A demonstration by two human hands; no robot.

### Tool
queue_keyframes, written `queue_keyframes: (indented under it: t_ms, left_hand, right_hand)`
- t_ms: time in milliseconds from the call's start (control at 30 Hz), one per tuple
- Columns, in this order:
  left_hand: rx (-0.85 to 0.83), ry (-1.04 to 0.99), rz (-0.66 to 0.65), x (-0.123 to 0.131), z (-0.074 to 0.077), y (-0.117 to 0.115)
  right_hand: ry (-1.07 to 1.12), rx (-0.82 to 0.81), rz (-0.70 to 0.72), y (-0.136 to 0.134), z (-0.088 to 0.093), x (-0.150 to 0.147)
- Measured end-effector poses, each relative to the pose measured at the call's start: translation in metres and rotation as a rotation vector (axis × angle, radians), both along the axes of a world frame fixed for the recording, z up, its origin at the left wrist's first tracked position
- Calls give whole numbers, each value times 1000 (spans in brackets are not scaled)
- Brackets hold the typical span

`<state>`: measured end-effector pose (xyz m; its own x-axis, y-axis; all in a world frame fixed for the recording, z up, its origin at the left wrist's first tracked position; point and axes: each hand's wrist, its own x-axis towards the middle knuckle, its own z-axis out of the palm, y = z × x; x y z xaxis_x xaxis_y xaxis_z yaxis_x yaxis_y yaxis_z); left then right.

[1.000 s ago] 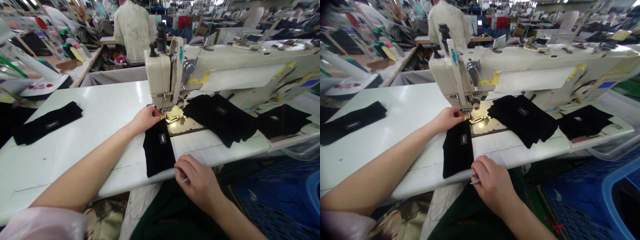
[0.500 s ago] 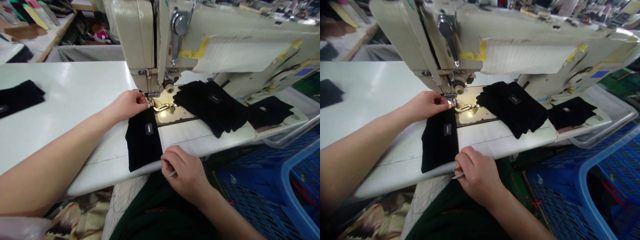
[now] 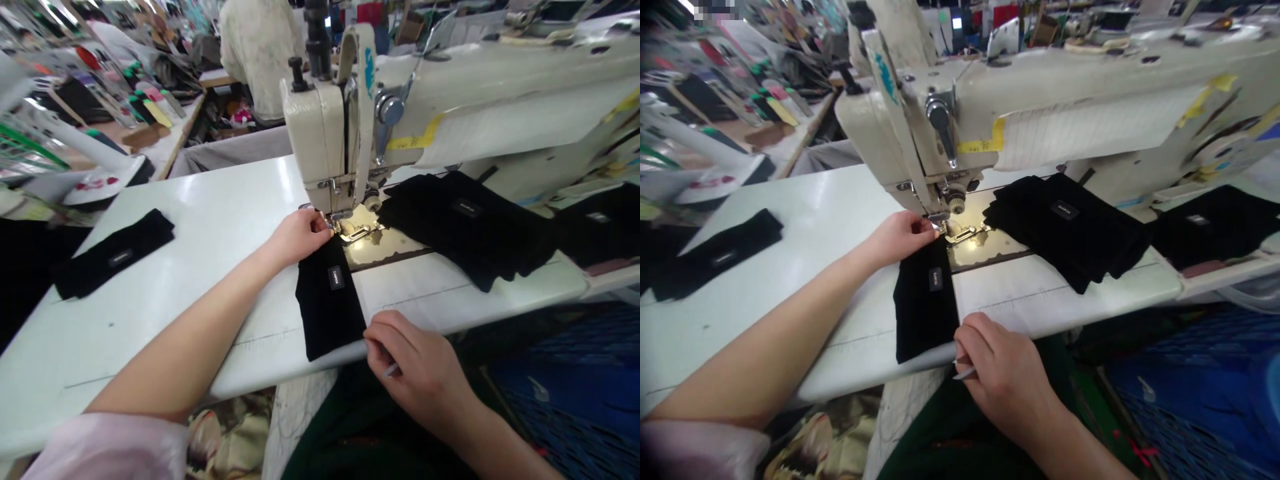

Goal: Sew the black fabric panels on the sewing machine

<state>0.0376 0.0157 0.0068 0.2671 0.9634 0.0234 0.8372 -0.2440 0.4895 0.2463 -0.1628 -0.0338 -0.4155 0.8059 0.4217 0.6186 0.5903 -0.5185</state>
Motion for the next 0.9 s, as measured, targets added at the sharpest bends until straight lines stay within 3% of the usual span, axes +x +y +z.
queue_keyframes:
  t_ms: [900]
  left_hand:
    - [-10,-77,4,-1,0,0]
  right_hand:
    - [-47,4,-47,-1,5,-5]
